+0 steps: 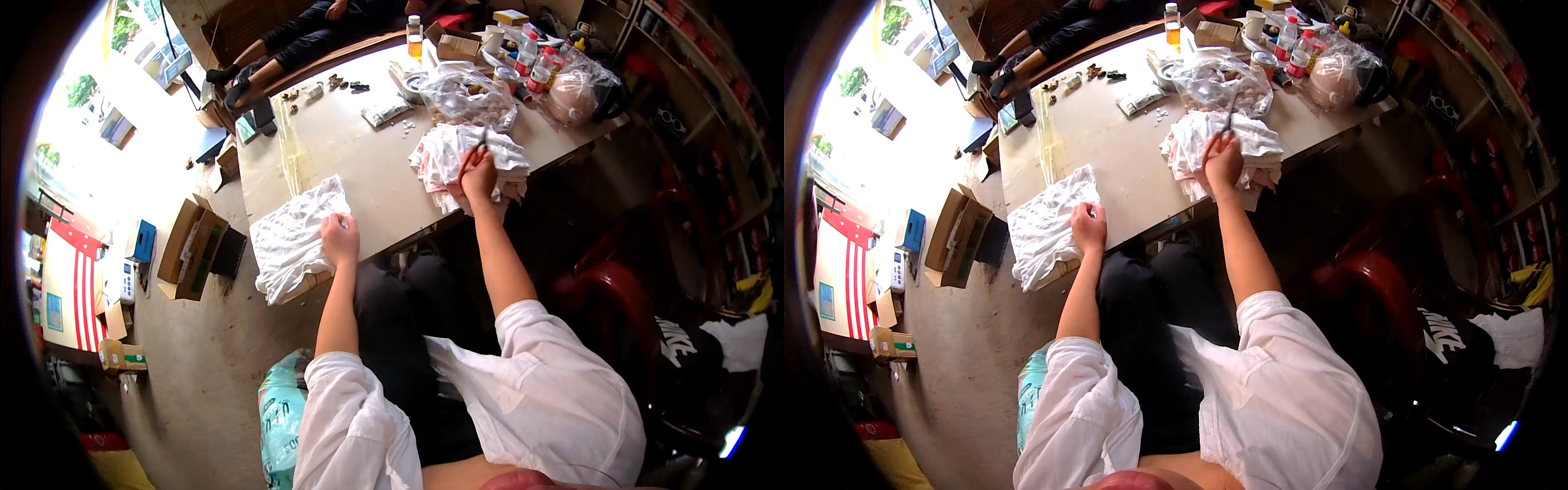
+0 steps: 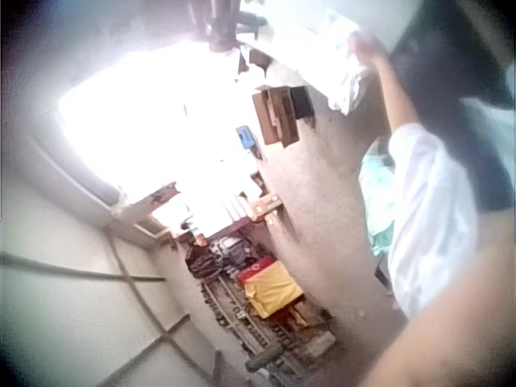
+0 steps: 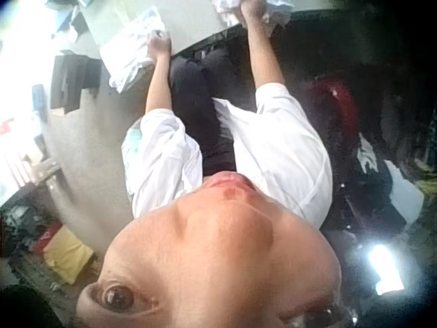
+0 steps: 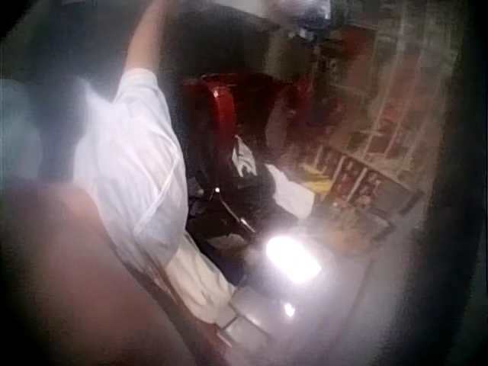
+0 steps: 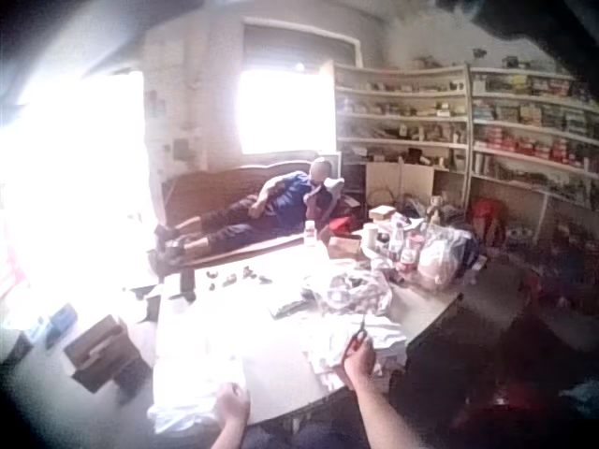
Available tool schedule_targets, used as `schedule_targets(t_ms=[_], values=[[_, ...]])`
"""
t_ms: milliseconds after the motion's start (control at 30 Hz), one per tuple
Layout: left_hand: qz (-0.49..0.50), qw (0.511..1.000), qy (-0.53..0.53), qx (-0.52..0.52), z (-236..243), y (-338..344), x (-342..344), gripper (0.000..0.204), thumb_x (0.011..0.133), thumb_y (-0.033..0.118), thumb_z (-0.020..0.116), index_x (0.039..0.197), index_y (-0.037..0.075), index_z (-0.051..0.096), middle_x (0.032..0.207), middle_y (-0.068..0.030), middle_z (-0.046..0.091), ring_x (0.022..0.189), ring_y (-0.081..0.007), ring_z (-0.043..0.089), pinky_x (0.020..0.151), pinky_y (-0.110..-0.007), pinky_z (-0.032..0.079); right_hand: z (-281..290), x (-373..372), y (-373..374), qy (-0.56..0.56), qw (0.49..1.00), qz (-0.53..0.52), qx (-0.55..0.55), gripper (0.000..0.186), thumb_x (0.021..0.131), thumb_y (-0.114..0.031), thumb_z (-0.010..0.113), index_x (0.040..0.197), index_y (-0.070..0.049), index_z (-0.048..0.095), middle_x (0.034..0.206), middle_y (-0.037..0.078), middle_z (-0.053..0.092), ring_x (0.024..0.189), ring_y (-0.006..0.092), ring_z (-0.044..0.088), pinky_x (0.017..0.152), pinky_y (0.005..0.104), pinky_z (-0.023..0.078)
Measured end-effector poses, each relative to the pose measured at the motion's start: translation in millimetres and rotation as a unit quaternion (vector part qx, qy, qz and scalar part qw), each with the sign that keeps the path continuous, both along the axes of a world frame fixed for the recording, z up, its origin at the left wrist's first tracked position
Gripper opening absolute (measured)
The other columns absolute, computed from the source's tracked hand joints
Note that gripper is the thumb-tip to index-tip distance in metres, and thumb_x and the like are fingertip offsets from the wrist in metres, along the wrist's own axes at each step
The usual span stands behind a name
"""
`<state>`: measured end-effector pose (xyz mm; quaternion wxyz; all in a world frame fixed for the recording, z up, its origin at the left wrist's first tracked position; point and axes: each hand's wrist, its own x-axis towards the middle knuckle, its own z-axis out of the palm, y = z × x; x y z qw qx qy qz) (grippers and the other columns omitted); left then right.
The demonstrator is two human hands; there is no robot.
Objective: The person uses orange-handled scissors to cut a white cloth into strips on a table. They then retrieve a black t-shirt from a plastic bag and cut it into strips as well. The cut pieces are placed on the table.
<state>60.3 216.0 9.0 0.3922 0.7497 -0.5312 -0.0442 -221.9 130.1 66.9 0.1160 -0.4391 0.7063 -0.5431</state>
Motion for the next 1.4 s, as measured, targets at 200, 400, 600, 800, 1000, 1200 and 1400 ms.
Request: schedule_targets(t_ms=[200,400,600,800,1000,1200,1400], values=[[-0.012,1.000,-0.010,-0.011,0.1,2.3,1.0,0.027,0.075,0.027,0.066,0.084,0.004,0.057,0.090,-0.0131,0.057,0.090,-0.0334,0.055,0.078,-0.043,0.045,-2.3,29.4,12.8,0.059,0.988,0.093,0.106,0.046,0.081,-0.044,0.065,0.094,-0.001,0.059,0.085,0.017,0.065,0.084,0.0358,0.062,0.074,0.0427,0.048],[-0.032,0.998,-0.046,-0.003,0.9,1.4,1.5,0.028,0.072,0.022,0.066,0.091,0.003,0.055,0.092,-0.0152,0.055,0.092,-0.0342,0.054,0.079,-0.043,0.045,-11.1,92.8,33.1,0.069,0.986,0.135,-0.071,0.033,0.082,-0.028,0.066,0.092,-0.001,0.050,0.081,0.018,0.059,0.079,0.0382,0.059,0.070,0.0468,0.046],[-0.031,0.999,-0.040,-0.002,-6.7,0.2,9.8,0.019,0.076,0.009,0.058,0.094,0.002,0.054,0.095,-0.0185,0.054,0.092,-0.0379,0.053,0.078,-0.045,0.044,-9.3,161.1,58.3,-0.062,0.955,0.285,0.051,0.039,0.080,-0.037,0.070,0.075,0.000,0.060,0.066,0.012,0.061,0.059,0.0257,0.059,0.059,0.0357,0.047],[-0.065,0.996,-0.054,-0.027,-6.5,-2.6,14.5,0.015,0.079,0.005,0.055,0.092,-0.001,0.055,0.091,-0.0214,0.055,0.087,-0.0406,0.054,0.075,-0.047,0.044,-29.5,174.5,62.9,-0.071,0.930,0.339,0.121,0.045,0.078,-0.042,0.070,0.082,0.002,0.060,0.068,0.014,0.063,0.066,0.0285,0.064,0.061,0.0359,0.048],[-0.100,0.994,-0.014,0.034,-15.6,-17.5,23.3,0.023,0.083,0.016,0.059,0.097,-0.003,0.058,0.089,-0.0234,0.057,0.086,-0.0406,0.055,0.074,-0.046,0.044,-20.7,171.8,75.4,-0.137,0.915,0.352,0.144,0.046,0.081,-0.036,0.067,0.098,0.006,0.061,0.084,0.019,0.067,0.079,0.0283,0.067,0.071,0.0342,0.051],[-0.191,0.946,0.257,0.057,-72.3,-102.2,40.6,0.017,0.081,0.015,0.056,0.087,0.000,0.058,0.081,-0.0171,0.059,0.080,-0.0317,0.058,0.070,-0.042,0.045,-13.8,165.3,66.1,-0.233,0.925,0.280,0.106,0.040,0.081,-0.037,0.066,0.089,0.002,0.060,0.082,0.017,0.066,0.077,0.0307,0.065,0.070,0.0373,0.049],[-0.127,0.954,0.246,0.116,-88.7,-170.9,1.4,0.023,0.079,0.021,0.057,0.075,-0.001,0.054,0.074,-0.0165,0.059,0.071,-0.0322,0.057,0.063,-0.041,0.044,-12.6,141.6,36.6,-0.317,0.916,0.226,0.095,0.039,0.082,-0.038,0.064,0.086,0.000,0.058,0.081,0.019,0.064,0.080,0.0350,0.063,0.073,0.0407,0.048]])
